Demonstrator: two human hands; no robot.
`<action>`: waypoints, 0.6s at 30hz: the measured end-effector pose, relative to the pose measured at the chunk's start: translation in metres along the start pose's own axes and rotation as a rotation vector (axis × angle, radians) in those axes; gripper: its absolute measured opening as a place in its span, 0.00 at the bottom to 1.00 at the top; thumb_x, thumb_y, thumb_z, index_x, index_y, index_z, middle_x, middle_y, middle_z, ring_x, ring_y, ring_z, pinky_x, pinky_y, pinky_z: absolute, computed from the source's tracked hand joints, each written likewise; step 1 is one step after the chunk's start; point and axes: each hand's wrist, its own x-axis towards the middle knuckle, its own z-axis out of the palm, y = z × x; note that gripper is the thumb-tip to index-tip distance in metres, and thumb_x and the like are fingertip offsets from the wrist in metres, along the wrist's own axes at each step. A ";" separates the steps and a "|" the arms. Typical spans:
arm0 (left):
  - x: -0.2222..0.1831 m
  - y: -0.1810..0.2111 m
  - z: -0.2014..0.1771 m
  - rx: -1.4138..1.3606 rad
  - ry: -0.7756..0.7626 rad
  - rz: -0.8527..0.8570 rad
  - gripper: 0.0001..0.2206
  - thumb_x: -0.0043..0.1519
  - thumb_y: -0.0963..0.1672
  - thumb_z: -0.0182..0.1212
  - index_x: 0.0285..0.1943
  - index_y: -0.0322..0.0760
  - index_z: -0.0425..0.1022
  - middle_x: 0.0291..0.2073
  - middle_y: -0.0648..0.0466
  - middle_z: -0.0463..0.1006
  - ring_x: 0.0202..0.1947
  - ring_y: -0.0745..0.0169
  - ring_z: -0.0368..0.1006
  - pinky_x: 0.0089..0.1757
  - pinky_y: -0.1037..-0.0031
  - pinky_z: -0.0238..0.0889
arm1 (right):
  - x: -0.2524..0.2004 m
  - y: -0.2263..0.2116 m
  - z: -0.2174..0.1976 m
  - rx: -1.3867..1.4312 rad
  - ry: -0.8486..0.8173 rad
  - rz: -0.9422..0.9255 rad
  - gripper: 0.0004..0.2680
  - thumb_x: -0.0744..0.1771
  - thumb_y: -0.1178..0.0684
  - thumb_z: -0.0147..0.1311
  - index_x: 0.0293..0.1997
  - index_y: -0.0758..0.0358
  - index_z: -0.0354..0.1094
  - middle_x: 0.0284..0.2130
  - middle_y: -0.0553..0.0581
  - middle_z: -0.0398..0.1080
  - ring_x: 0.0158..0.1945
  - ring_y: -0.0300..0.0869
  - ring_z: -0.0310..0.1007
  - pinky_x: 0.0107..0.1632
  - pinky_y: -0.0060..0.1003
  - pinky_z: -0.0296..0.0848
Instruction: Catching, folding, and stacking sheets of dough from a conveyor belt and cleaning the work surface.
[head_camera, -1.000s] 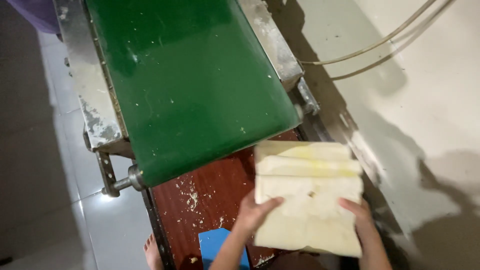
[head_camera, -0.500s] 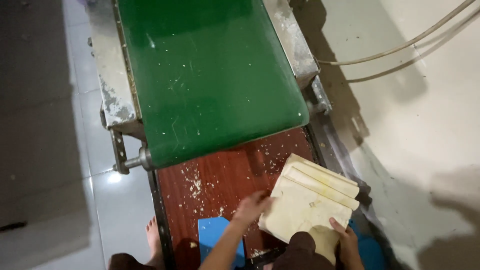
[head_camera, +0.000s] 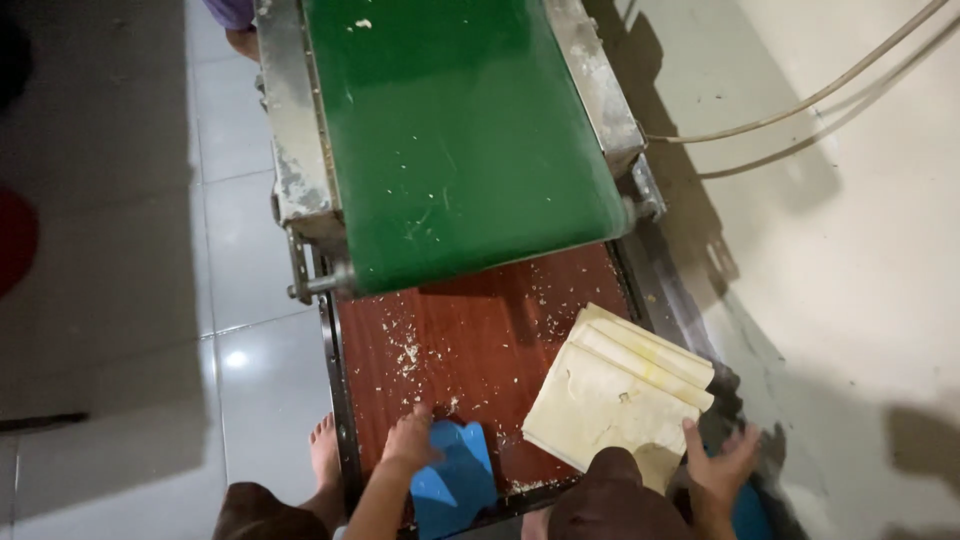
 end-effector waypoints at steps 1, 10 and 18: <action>0.012 -0.016 0.004 -0.003 -0.001 0.002 0.38 0.54 0.42 0.76 0.69 0.41 0.52 0.58 0.49 0.72 0.61 0.52 0.69 0.63 0.69 0.64 | -0.011 -0.018 -0.009 -0.002 0.002 -0.003 0.37 0.63 0.41 0.59 0.77 0.62 0.36 0.70 0.68 0.41 0.67 0.63 0.52 0.62 0.65 0.63; 0.011 -0.007 -0.083 -0.452 0.459 0.615 0.14 0.57 0.43 0.64 0.53 0.50 0.82 0.47 0.48 0.83 0.54 0.44 0.76 0.55 0.55 0.69 | -0.095 -0.177 0.054 -0.254 -1.046 -0.574 0.48 0.53 0.46 0.81 0.77 0.51 0.43 0.65 0.73 0.58 0.72 0.60 0.54 0.73 0.52 0.55; -0.150 0.006 -0.165 -0.136 0.420 0.202 0.42 0.61 0.47 0.66 0.80 0.50 0.40 0.71 0.33 0.53 0.75 0.35 0.41 0.70 0.47 0.34 | -0.178 -0.243 0.127 -1.018 -1.242 -1.081 0.29 0.66 0.70 0.37 0.75 0.45 0.45 0.72 0.57 0.50 0.52 0.52 0.75 0.45 0.40 0.83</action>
